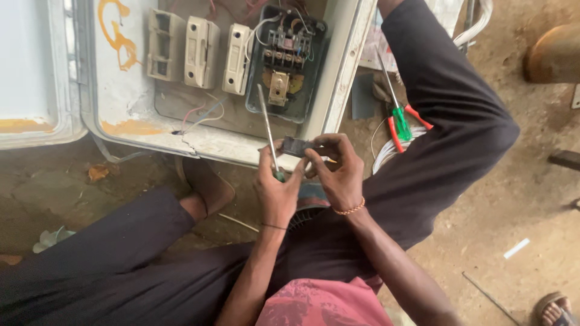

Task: The person sits on the ground and uses a screwdriver to tighten screws on the terminals of an open electrical box. They repeatedly adjust wires and components inside the box while working.

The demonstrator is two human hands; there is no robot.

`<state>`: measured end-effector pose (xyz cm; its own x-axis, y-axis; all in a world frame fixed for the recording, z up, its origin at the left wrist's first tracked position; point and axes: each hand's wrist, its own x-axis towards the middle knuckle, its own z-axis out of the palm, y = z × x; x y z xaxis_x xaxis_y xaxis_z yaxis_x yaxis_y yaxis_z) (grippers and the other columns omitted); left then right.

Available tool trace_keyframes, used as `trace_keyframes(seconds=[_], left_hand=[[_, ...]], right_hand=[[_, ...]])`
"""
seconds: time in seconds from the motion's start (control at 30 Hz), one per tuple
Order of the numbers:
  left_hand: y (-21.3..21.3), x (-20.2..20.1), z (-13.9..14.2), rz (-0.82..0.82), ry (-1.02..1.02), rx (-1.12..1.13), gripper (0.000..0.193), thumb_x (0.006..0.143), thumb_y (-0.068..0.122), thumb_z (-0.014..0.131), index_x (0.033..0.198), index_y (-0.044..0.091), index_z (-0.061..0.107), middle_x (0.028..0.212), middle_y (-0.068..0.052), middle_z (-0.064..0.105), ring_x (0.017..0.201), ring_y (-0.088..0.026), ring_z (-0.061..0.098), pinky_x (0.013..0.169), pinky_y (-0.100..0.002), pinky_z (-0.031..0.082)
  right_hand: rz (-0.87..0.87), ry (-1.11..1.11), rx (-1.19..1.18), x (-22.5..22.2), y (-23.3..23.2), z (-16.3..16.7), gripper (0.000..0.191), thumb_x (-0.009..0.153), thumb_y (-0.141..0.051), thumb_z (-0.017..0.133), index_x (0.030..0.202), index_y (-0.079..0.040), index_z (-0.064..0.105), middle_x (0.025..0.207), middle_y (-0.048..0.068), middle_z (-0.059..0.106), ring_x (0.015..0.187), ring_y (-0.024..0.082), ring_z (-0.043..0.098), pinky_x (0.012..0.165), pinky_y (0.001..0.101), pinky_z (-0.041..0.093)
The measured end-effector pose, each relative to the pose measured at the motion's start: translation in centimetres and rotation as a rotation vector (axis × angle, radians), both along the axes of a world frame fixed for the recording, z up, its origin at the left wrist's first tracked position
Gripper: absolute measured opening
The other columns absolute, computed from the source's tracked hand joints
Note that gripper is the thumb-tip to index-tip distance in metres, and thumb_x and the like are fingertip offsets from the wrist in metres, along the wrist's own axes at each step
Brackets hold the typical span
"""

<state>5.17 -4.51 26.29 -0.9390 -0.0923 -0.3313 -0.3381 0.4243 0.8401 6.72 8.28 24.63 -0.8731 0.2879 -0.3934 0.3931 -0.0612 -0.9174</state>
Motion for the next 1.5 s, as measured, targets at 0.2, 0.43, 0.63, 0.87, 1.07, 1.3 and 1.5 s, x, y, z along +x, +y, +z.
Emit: trace_keyframes(seconds=[0.2,0.43,0.63,0.87,1.07,1.3,1.5], left_hand=[[0.2,-1.0,-0.8,-0.116,0.193,-0.193,0.055,0.082,0.009,0.085,0.131,0.001,0.061,0.121,-0.017,0.068,0.112,-0.034,0.07,0.092,-0.042,0.057],[0.5,-2.8,-2.5,-0.097,0.127,-0.335,0.051,0.085,0.019,0.086,0.127,0.001,0.063,0.115,-0.018,0.067,0.106,-0.034,0.069,0.088,-0.044,0.056],[0.8,-5.2,-6.2,-0.138,0.274,-0.401,0.053,0.087,0.027,0.087,0.126,0.0,0.062,0.115,-0.018,0.067,0.107,-0.037,0.067,0.09,-0.047,0.055],[2.5,-8.5,-8.6,-0.175,0.165,-0.471,0.049,0.08,0.028,0.088,0.114,0.002,0.063,0.104,-0.017,0.065,0.095,-0.036,0.067,0.079,-0.048,0.055],[3.2,-7.6,-9.3,-0.157,0.287,-0.472,0.045,0.086,0.028,0.087,0.112,0.001,0.061,0.102,-0.018,0.064,0.093,-0.038,0.066,0.077,-0.049,0.053],[2.8,-7.0,-9.8,-0.151,0.2,-0.492,0.047,0.081,0.028,0.089,0.107,0.0,0.061,0.099,-0.019,0.065,0.091,-0.039,0.067,0.076,-0.05,0.053],[2.7,-6.6,-10.2,-0.169,0.189,-0.525,0.054,0.077,0.028,0.089,0.112,-0.001,0.061,0.099,-0.02,0.065,0.091,-0.041,0.066,0.077,-0.051,0.053]], right_hand=[[0.095,0.094,0.163,-1.0,0.4,-0.7,0.022,0.091,0.003,0.078,0.11,0.002,0.065,0.104,0.01,0.075,0.087,0.012,0.076,0.066,0.0245,0.067],[0.057,0.203,0.231,-1.7,2.0,-0.9,0.019,0.099,0.001,0.07,0.117,0.002,0.067,0.111,0.011,0.072,0.092,0.013,0.072,0.067,0.0241,0.065],[-0.123,0.106,-0.076,-1.7,4.7,-1.3,0.01,0.105,-0.004,0.061,0.113,0.002,0.06,0.108,0.008,0.069,0.09,0.01,0.071,0.065,0.0231,0.063],[-0.137,0.057,-0.123,-1.2,5.7,-1.6,0.009,0.104,-0.004,0.063,0.111,0.001,0.061,0.103,0.008,0.07,0.083,0.008,0.069,0.061,0.0222,0.06],[-0.172,0.046,-0.156,-1.1,6.4,-1.6,0.009,0.103,-0.004,0.063,0.11,0.001,0.061,0.101,0.007,0.07,0.08,0.008,0.068,0.06,0.0217,0.059],[-0.141,0.032,-0.151,-0.8,6.5,-1.5,0.009,0.103,-0.004,0.063,0.11,0.001,0.062,0.1,0.007,0.07,0.078,0.008,0.067,0.057,0.0217,0.058],[-0.128,0.027,-0.153,-0.5,6.9,-1.2,0.009,0.102,-0.004,0.064,0.11,0.0,0.063,0.099,0.006,0.07,0.078,0.007,0.068,0.057,0.0213,0.059]])
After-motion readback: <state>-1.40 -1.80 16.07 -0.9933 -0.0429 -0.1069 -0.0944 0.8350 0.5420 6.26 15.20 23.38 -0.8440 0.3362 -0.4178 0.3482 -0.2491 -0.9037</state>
